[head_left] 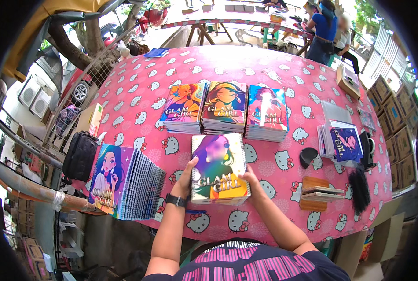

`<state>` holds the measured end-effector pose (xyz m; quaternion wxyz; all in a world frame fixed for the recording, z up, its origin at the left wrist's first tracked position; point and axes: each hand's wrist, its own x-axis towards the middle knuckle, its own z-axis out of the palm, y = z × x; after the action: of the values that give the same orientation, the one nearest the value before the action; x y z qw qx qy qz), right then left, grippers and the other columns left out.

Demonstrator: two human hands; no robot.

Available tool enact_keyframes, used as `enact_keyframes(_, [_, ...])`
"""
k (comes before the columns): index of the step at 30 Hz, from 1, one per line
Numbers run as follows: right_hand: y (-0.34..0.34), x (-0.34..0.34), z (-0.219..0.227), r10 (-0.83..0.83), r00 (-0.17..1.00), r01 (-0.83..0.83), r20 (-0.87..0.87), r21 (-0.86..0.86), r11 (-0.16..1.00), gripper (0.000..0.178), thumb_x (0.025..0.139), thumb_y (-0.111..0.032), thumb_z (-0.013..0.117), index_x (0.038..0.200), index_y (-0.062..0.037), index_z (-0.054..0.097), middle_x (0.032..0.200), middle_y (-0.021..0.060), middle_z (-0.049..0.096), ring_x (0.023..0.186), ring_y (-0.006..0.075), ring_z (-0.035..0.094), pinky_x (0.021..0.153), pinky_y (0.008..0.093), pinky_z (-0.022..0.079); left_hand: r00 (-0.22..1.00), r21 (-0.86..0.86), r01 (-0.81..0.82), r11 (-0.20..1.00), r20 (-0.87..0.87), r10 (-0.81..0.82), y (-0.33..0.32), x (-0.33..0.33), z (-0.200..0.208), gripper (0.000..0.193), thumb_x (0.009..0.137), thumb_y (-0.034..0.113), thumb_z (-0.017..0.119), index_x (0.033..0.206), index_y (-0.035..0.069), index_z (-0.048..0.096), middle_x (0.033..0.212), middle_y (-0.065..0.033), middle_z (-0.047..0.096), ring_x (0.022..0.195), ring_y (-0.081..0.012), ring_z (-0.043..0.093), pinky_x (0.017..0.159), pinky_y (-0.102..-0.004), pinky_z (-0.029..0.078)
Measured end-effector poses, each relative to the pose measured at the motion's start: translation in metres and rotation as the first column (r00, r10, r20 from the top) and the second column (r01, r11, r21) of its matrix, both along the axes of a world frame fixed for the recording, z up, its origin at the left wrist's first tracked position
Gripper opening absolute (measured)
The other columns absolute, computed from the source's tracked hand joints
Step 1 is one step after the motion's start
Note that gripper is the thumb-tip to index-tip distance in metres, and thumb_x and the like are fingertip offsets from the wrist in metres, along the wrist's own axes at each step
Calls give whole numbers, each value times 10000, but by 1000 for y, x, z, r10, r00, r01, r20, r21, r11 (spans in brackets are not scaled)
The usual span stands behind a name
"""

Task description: The person prepares notebooks by cutting excess plastic binding with pliers, sorting them into stacks by cover design, and placing one notebook into a clear plastic sleeve.

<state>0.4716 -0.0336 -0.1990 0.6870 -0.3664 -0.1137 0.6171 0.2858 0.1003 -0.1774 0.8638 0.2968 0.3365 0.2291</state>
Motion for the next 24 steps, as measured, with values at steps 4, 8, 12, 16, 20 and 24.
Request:
enact_keyframes(4, [-8, 24, 23, -65, 986, 57, 153, 57, 997, 891, 674, -148, 633, 1457, -85, 214, 1295, 187, 456, 1116, 287, 529, 937, 398, 469, 977, 3, 111, 994, 181, -110, -1, 30, 13, 474, 887, 435, 568, 1176, 59, 546, 1055, -80, 636, 869, -162, 640, 778, -307, 535])
enact_keyframes(8, [-42, 41, 28, -91, 945, 92, 315, 13, 996, 950, 635, -177, 656, 1466, -70, 207, 1318, 172, 444, 1150, 287, 515, 957, 394, 447, 984, 28, -14, 1000, 180, 8, -43, 47, -45, 579, 848, 452, 594, 1241, 37, 503, 1097, -56, 596, 963, -150, 578, 870, -312, 460])
enact_keyframes(12, [-62, 34, 2, -139, 966, 153, 218, -52, 987, 978, 617, -175, 656, 1462, -59, 177, 1292, 208, 467, 1121, 317, 545, 920, 411, 481, 986, 197, -16, 980, 164, -17, -55, 44, -59, 715, 844, 488, 610, 1321, -8, 415, 1170, -77, 545, 1033, -158, 542, 887, -291, 442])
enact_keyframes(16, [-43, 8, -13, -203, 967, 216, 153, -68, 974, 768, 672, -186, 602, 1368, -65, 301, 1222, 188, 497, 1068, 315, 560, 897, 434, 494, 998, 16, 2, 1000, 62, -2, -30, 31, -23, 507, 859, 427, 604, 1156, 18, 565, 1015, -54, 636, 831, -151, 628, 760, -275, 515])
enact_keyframes(20, [4, -4, 1, -128, 980, 131, 151, -7, 991, 918, 677, -183, 632, 1463, -41, 180, 1325, 186, 430, 1183, 286, 489, 983, 379, 433, 997, 99, -16, 995, 83, 8, 19, 21, -10, 500, 862, 412, 598, 1179, 27, 558, 1042, -67, 642, 871, -159, 634, 773, -286, 517])
enact_keyframes(24, [27, -4, 5, 30, 987, -21, 155, -58, 998, 848, 779, -209, 593, 1478, -54, 138, 1376, 173, 386, 1204, 279, 466, 976, 386, 426, 894, 458, 302, 836, -441, -81, 88, 12, -35, 578, 917, 467, 537, 1282, 20, 500, 1156, -118, 609, 982, -194, 615, 850, -306, 511])
